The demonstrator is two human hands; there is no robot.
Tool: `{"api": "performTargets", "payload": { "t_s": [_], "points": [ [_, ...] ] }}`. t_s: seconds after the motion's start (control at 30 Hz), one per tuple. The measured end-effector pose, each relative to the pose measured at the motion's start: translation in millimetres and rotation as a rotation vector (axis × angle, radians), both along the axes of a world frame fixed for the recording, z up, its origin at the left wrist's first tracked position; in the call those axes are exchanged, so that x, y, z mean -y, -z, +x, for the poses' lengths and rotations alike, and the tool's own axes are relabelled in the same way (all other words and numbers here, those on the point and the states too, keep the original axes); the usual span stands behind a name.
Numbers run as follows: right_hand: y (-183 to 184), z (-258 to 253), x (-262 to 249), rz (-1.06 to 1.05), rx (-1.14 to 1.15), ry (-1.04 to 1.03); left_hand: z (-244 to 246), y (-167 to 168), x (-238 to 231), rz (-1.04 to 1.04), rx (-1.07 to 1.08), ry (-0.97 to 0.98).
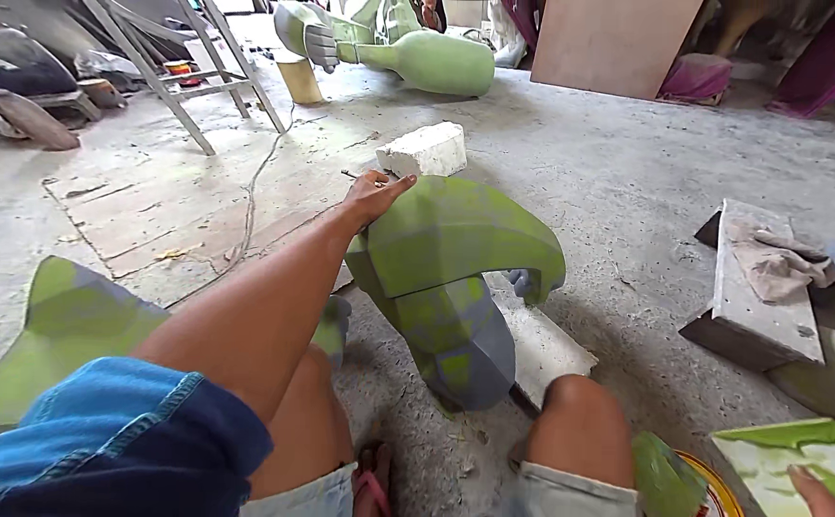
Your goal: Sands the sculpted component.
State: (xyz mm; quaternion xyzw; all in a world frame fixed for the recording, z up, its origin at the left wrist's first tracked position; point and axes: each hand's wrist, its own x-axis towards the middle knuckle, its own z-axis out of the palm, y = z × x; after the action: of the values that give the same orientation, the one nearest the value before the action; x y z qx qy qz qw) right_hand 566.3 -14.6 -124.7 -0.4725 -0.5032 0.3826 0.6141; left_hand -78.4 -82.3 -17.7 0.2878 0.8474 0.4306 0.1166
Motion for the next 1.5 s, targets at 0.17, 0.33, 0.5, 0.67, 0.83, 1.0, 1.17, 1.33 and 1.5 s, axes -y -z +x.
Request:
{"api": "performTargets", "payload": {
  "t_s": [0.17, 0.33, 0.5, 0.67, 0.83, 1.0, 1.17, 1.33, 1.5],
  "points": [
    [-73.2, -95.9, 7.3, 0.175, 0.112, -0.382, -7.4, 15.6, 10.0, 0.217, -0.044, -0.026],
    [-26.2, -210.2, 9.7, 0.232, 0.725, -1.045, -0.1, 22.0, 18.2, 0.273, -0.065, 0.012],
    [69.8, -257.5, 28.7, 0.375, 1.317, -1.220, -10.6, 27.2, 16.9, 0.300, -0.017, 0.035],
    [130.0, -287.3, 42.0, 0.710, 1.233, -0.936, -27.4, 32.7, 13.2, 0.286, 0.042, 0.035],
    [168.6, -302.8, 54.7, 0.830, 1.259, -0.854, -42.4, 39.5, 10.5, 0.289, 0.054, 0.029],
    [169.4, -298.2, 53.0, 0.902, 1.374, -0.858, -53.4, 44.6, 8.4, 0.286, 0.101, 0.022],
    [164.3, -287.1, 36.4, 1.000, 1.362, -0.902, -59.0, 46.9, 7.4, 0.283, 0.081, 0.037],
    [145.8, -311.5, 36.2, 0.944, 1.243, -0.904, -59.7, 50.2, 5.1, 0.267, 0.030, 0.047],
    [160.2, -323.8, 46.0, 0.917, 1.300, -0.921, -60.5, 49.1, 3.8, 0.275, 0.056, 0.039]
  ]
}}
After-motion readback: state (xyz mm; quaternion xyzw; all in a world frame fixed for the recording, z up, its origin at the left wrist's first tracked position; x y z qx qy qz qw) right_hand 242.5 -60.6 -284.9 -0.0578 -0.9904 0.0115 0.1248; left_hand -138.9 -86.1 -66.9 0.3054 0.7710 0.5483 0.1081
